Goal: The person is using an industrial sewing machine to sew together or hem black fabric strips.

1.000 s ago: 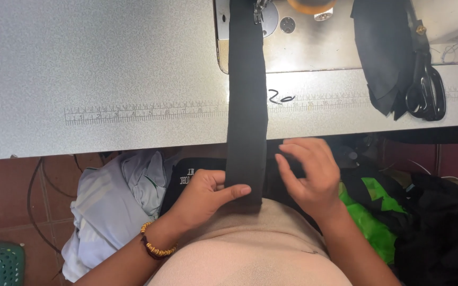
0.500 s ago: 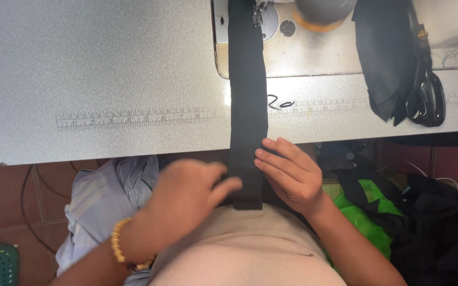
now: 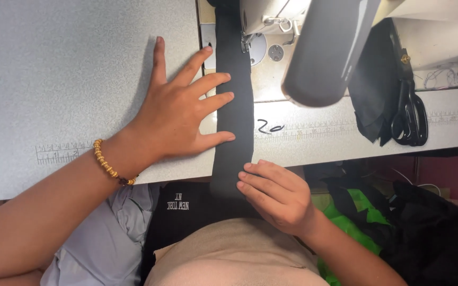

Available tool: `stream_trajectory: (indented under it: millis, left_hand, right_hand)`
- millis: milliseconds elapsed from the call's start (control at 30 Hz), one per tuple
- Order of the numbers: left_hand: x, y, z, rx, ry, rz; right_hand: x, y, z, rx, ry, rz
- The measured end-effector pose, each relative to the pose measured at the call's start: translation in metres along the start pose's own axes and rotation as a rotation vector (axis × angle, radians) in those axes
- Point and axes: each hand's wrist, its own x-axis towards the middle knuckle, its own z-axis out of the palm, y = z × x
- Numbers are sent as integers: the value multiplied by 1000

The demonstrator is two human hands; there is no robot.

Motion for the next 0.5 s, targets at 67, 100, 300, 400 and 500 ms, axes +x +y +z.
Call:
stream_trajectory:
  millis: [67, 100, 300, 400, 500]
  left_hand:
    - [2, -6, 1, 24, -30, -7]
    - [5, -11, 2, 27, -31, -9]
    - [23, -49, 14, -29, -62, -46]
    - [35, -67, 18, 26, -17, -35]
    - [45, -86, 22, 104, -23, -84]
  right_hand:
    - [11, 5, -4, 19, -54, -30]
    - [14, 10, -4, 22, -53, -33]
    - [28, 48, -4, 10, -163, -42]
    - [37, 66, -3, -12, -179, -61]
    - [47, 83, -1, -72, -140, -99]
